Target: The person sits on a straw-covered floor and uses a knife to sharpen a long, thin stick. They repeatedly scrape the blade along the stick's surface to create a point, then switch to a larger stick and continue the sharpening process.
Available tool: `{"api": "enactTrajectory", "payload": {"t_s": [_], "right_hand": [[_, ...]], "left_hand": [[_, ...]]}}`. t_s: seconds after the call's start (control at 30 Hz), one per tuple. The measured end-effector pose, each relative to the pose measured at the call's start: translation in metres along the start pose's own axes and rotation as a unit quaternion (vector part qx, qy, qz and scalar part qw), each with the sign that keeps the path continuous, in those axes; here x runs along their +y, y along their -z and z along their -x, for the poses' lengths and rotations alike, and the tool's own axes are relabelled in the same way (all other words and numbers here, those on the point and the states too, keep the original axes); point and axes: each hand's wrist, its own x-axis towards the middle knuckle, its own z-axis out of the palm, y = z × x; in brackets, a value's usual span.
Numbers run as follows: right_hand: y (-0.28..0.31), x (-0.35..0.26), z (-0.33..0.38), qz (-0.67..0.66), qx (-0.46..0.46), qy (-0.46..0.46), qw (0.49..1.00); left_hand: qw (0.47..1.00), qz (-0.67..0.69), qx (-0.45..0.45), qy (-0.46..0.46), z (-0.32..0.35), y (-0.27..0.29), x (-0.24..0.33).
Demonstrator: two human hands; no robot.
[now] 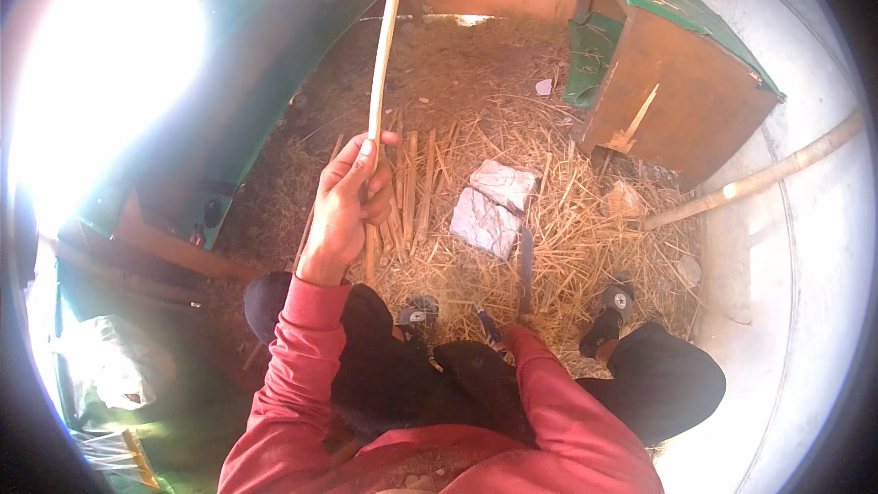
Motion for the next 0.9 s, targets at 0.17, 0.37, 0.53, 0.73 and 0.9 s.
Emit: {"api": "enactTrajectory", "payload": {"t_s": [0.17,0.37,0.53,0.73,0.9], "right_hand": [[-0.003,-0.012,-0.001,0.043,0.011,0.045,0.998],[0.043,-0.046,0.045,-0.053,0.134,-0.003,0.990],[0.135,-0.058,0.082,0.025,-0.038,-0.019,0.999],[0.302,-0.057,0.208,0.078,0.122,-0.105,0.984],[0.391,-0.089,0.313,-0.242,0.361,0.200,0.878]], "left_hand": [[0.996,-0.070,0.058,-0.024,0.003,-0.003,-0.006],[0.998,0.036,0.043,-0.038,0.020,0.007,-0.017],[0.994,0.056,0.074,0.055,0.011,-0.008,-0.029],[0.999,0.025,-0.018,0.036,0.018,-0.029,-0.033],[0.998,-0.015,-0.056,0.017,0.030,-0.044,-0.026]]}}
